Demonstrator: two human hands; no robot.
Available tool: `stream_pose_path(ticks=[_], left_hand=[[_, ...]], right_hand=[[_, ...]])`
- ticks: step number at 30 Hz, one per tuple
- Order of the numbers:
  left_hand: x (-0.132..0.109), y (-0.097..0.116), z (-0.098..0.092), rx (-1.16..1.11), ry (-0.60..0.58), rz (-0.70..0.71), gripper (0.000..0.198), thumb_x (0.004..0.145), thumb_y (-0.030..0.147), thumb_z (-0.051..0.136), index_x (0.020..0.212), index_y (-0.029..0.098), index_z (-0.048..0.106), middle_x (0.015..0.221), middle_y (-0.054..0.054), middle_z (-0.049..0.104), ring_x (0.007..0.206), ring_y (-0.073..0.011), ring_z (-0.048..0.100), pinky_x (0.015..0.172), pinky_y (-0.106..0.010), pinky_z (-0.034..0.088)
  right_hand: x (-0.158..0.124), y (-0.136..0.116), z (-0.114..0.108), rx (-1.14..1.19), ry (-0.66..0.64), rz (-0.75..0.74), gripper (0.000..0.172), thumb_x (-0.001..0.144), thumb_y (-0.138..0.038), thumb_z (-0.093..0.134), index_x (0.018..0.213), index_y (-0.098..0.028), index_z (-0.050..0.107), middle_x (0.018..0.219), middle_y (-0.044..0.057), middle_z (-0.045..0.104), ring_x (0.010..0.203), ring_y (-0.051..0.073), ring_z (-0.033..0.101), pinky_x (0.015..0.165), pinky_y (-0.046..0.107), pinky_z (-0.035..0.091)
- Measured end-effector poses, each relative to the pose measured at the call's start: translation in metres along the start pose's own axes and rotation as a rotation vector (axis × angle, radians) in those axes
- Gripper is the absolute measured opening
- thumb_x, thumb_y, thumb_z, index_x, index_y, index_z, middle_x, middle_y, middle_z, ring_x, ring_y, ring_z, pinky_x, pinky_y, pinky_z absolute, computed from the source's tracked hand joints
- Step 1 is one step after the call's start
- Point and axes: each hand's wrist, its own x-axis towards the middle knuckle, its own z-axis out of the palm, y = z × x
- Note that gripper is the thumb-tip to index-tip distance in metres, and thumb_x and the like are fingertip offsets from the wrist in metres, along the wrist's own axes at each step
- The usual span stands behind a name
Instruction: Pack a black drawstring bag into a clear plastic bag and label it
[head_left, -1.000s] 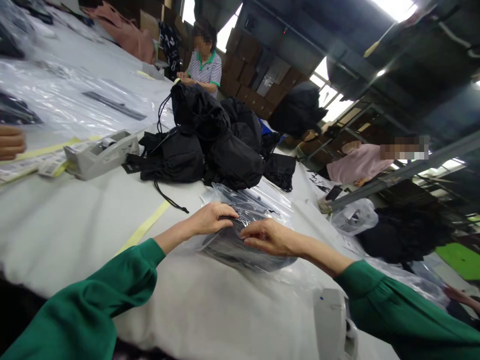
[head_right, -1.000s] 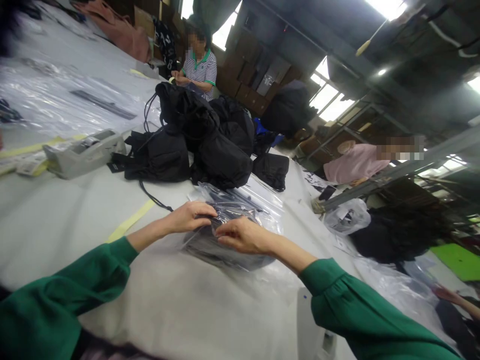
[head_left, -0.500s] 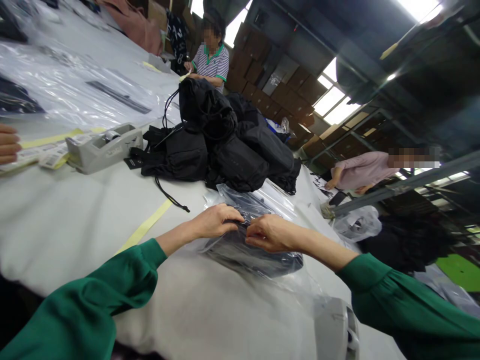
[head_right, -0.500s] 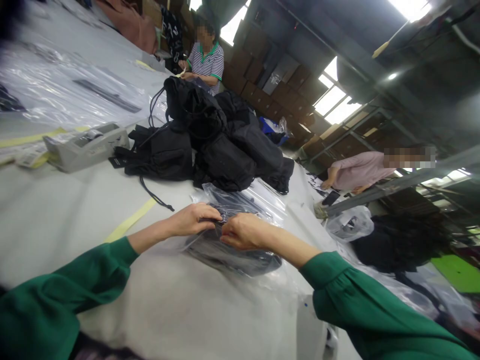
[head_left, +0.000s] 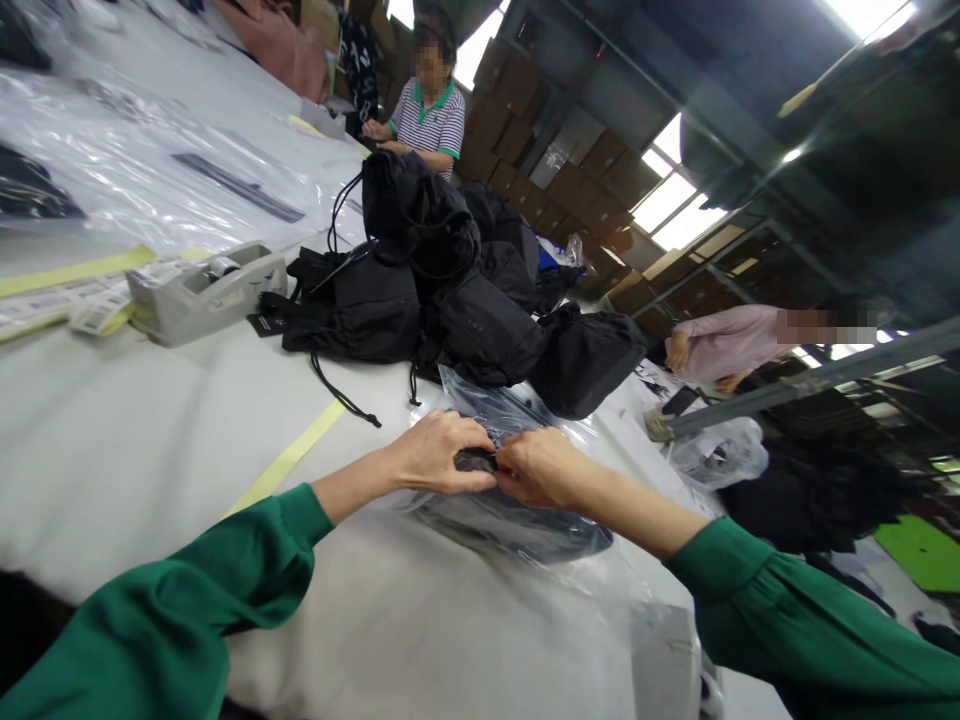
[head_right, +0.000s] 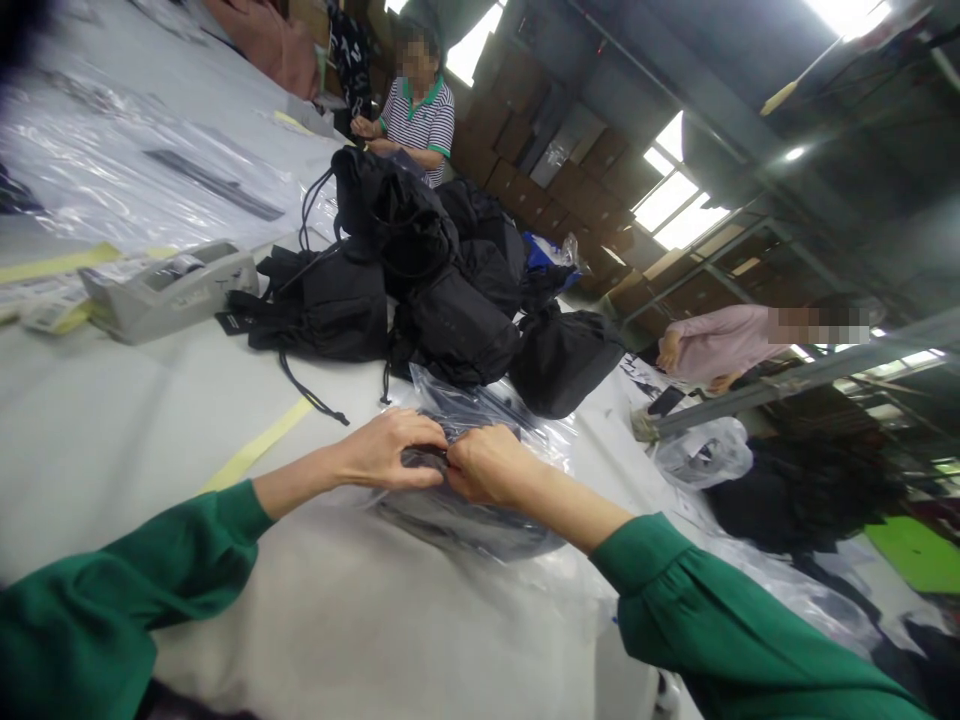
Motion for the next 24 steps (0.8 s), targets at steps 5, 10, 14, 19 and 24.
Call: stream_pose_path(ticks=[5, 10, 14, 19, 24], left_hand=[[0.003, 0.004, 0.012, 0.183, 0.025, -0.063, 0.018, 0.083, 0.032, 0.069, 0.094, 0.018, 0.063, 0.096, -0.005, 0.068, 0.09, -0.0232, 0.06, 0.078, -0.034, 0.037], [0.003, -0.002, 0.016, 0.119, 0.02, -0.064, 0.015, 0.084, 0.028, 0.069, 0.092, 0.019, 0.061, 0.094, -0.002, 0.065, 0.093, -0.0216, 0.059, 0.085, -0.035, 0.033], [0.006, -0.003, 0.015, 0.095, -0.001, -0.071, 0.016, 0.082, 0.027, 0.071, 0.09, 0.02, 0.059, 0.091, 0.0, 0.064, 0.092, -0.0205, 0.058, 0.091, -0.038, 0.03], [0.01, -0.003, 0.014, 0.058, -0.038, -0.089, 0.017, 0.081, 0.028, 0.072, 0.09, 0.021, 0.059, 0.092, 0.0, 0.063, 0.095, -0.0213, 0.058, 0.099, -0.043, 0.026], [0.012, -0.006, 0.016, 0.0, -0.067, -0.1, 0.018, 0.08, 0.027, 0.073, 0.089, 0.021, 0.059, 0.091, 0.001, 0.063, 0.094, -0.0203, 0.059, 0.101, -0.043, 0.025]], right_hand=[[-0.003, 0.007, -0.002, 0.077, -0.021, 0.011, 0.025, 0.091, -0.032, 0.055, 0.079, -0.016, 0.07, 0.078, 0.01, 0.072, 0.07, 0.024, 0.066, 0.054, 0.028, 0.034], [-0.009, 0.023, -0.004, 0.264, -0.01, -0.06, 0.019, 0.09, -0.021, 0.057, 0.082, -0.018, 0.073, 0.073, 0.006, 0.072, 0.065, 0.018, 0.062, 0.056, 0.025, 0.036], [-0.011, 0.028, -0.005, 0.365, 0.002, -0.054, 0.013, 0.088, -0.017, 0.06, 0.082, -0.018, 0.072, 0.066, 0.002, 0.067, 0.058, 0.015, 0.057, 0.055, 0.024, 0.035], [-0.002, 0.042, -0.003, 0.577, 0.072, 0.011, 0.054, 0.074, -0.018, 0.079, 0.123, -0.018, 0.057, 0.068, -0.002, 0.064, 0.06, 0.015, 0.059, 0.053, 0.022, 0.036], [0.021, 0.07, 0.03, 0.809, -0.014, 0.033, 0.032, 0.065, -0.04, 0.084, 0.079, -0.017, 0.066, 0.059, -0.006, 0.055, 0.055, 0.011, 0.049, 0.049, 0.02, 0.033]])
